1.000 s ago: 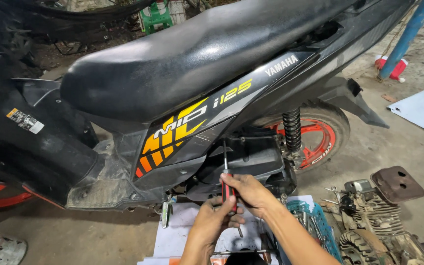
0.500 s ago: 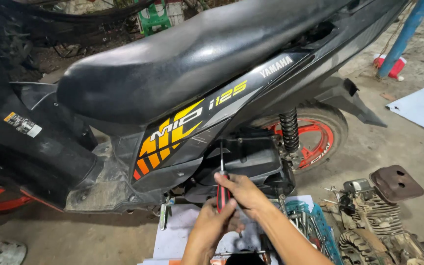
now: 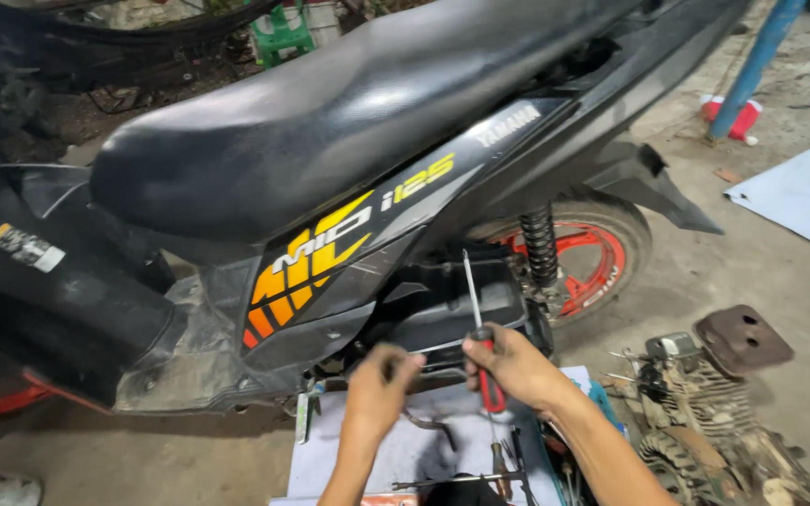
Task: Removing the air filter cover and air filter from a motorcycle using a screwdriver
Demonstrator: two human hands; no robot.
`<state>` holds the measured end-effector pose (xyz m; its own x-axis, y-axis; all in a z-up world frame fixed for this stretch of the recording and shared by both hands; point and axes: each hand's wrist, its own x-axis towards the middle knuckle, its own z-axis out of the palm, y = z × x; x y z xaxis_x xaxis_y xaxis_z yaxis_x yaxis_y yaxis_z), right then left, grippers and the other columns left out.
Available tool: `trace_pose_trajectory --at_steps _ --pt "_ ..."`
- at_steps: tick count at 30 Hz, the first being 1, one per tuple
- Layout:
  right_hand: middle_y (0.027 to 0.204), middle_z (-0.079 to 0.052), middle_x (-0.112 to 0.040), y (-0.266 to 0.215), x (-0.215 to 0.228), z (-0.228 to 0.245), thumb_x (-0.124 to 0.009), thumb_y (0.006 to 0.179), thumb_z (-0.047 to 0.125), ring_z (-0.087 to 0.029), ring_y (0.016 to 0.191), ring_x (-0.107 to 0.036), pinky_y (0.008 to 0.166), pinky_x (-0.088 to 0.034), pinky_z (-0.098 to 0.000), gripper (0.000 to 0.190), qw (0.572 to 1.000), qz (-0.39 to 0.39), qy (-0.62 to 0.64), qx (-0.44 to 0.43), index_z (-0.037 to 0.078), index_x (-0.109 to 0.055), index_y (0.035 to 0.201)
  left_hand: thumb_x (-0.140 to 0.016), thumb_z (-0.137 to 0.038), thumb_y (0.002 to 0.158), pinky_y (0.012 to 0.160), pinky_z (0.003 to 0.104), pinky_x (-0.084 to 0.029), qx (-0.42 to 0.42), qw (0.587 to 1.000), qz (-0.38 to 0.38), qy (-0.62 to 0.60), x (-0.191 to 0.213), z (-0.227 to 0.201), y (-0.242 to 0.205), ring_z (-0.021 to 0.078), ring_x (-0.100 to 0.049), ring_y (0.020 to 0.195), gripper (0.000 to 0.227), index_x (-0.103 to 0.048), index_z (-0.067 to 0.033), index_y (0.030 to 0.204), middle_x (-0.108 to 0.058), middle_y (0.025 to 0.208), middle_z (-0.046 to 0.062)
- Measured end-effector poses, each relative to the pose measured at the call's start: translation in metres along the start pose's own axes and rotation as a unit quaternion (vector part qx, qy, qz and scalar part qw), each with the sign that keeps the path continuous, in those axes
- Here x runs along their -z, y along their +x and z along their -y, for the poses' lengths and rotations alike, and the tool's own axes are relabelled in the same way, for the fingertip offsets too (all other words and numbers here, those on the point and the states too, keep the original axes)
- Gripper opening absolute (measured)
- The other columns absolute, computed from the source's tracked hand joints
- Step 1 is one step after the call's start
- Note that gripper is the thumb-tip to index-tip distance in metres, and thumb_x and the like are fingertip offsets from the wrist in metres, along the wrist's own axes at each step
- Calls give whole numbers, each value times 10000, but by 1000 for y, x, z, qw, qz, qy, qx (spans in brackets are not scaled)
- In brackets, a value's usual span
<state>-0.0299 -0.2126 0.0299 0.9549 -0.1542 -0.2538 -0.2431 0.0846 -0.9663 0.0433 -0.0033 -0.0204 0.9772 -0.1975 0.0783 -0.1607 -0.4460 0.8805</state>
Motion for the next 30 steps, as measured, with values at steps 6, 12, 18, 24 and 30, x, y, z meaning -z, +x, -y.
trace_pose_trajectory --at_steps 6,12,18,24,30 --pt "633 -139 -717 21 40 -39 -709 955 225 -237 520 -746 485 -574 -331 191 979 -158 -123 35 34 -709 959 -544 -471 1027 1156 586 -312 112 975 -188 31 -50 26 66 593 -490 1251 690 -658 207 1080 -579 1216 467" --pt "671 -148 -691 -4 38 -22 -698 946 197 -233 547 -712 586 -586 -354 223 973 -187 -135 29 -14 -717 1015 -548 -523 1053 1134 569 -278 113 954 -276 7 -61 17 100 531 -597 1192 616 -775 48 1019 -720 1106 349" --pt "672 -151 -709 -15 20 -2 -728 925 236 -249 586 -742 626 -595 -367 238 970 -177 -167 19 7 -720 989 -532 -467 1046 1069 554 -325 89 962 -248 67 -50 30 115 505 -622 1136 549 -751 36 1069 -725 1059 325" --pt "724 -239 -704 -2 20 -5 -716 917 280 -410 788 -752 734 -549 -470 299 955 -176 -237 22 -15 -703 961 -516 -411 1040 1003 540 -371 59 965 -225 121 -49 42 114 480 -647 1080 490 -726 24 1118 -730 1012 302" --pt "666 -184 -713 -14 -1 4 -700 922 323 -359 784 -761 762 -551 -430 296 949 -188 -253 -6 28 -699 897 -499 -355 1034 937 525 -418 37 963 -211 166 -51 43 116 454 -673 1023 441 -701 13 1168 -735 965 278"
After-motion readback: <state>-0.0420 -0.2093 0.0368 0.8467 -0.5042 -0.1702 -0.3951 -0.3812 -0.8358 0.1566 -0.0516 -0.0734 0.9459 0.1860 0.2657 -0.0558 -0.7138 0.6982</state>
